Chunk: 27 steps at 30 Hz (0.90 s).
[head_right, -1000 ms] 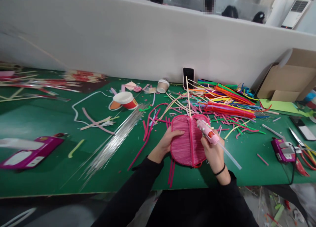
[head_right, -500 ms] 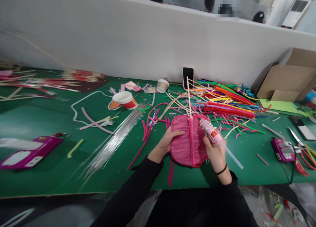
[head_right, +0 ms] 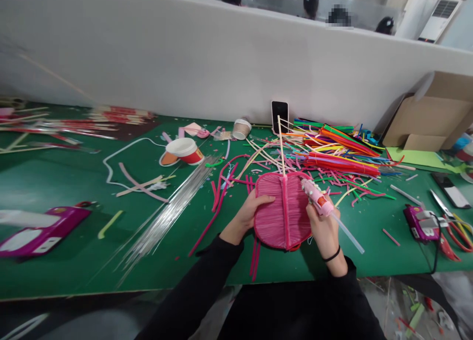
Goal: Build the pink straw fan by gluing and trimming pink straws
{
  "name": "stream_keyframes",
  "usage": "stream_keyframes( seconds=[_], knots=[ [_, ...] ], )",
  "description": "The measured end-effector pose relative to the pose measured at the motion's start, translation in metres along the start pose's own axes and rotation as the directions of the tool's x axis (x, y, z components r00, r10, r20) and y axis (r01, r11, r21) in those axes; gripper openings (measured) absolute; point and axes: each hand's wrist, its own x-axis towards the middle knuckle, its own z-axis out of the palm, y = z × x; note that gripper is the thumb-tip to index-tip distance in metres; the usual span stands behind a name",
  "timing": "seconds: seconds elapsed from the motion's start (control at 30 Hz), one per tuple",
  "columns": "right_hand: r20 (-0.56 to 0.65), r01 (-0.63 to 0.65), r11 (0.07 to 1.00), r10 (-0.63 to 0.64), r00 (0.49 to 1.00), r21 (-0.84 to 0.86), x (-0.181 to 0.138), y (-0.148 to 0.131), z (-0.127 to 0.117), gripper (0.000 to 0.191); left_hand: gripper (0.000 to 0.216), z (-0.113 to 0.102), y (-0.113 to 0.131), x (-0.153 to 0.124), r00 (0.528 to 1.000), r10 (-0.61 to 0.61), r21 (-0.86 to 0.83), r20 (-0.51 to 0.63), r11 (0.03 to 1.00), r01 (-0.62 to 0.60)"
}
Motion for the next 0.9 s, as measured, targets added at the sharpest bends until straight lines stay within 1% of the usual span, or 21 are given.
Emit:
stream_keyframes(
  seconds=[0.13,0.23,0.4,0.47,0.73,0.9],
  knots=[
    [0.001,-0.009,1.000,0.009,1.000,-0.017,0.0000,0.0006,-0.0011,0.019,0.048,0.0011,0.0004,-0.0003,1.000,0.003,-0.002,-0.012,1.000,-0.003],
    [0.004,-0.017,1.000,0.017,1.000,-0.011,0.0009,0.0017,-0.0015,0.025,0.049,0.0013,0.0004,-0.0003,1.000,0.004,-0.002,-0.016,1.000,-0.004],
    [0.059,0.042,0.998,-0.045,0.997,0.057,0.0038,0.0042,-0.0016,0.040,0.048,0.0010,-0.0002,0.0005,1.000,0.006,-0.005,-0.028,1.000,-0.007],
    [0.064,0.056,0.997,-0.059,0.996,0.053,0.0043,0.0055,-0.0019,0.040,0.048,0.0011,-0.0003,0.0005,0.999,0.006,-0.007,-0.031,1.000,-0.007],
    [0.021,0.054,0.999,-0.054,0.998,0.001,0.0037,0.0053,-0.0038,0.034,0.049,0.0011,0.0003,0.0008,1.000,0.008,-0.019,-0.029,1.000,-0.008],
    [0.036,0.089,0.995,-0.091,0.995,0.051,0.0038,0.0040,-0.0040,0.043,0.048,0.0015,0.0005,0.0013,1.000,0.010,-0.027,-0.016,1.000,-0.010]
  ],
)
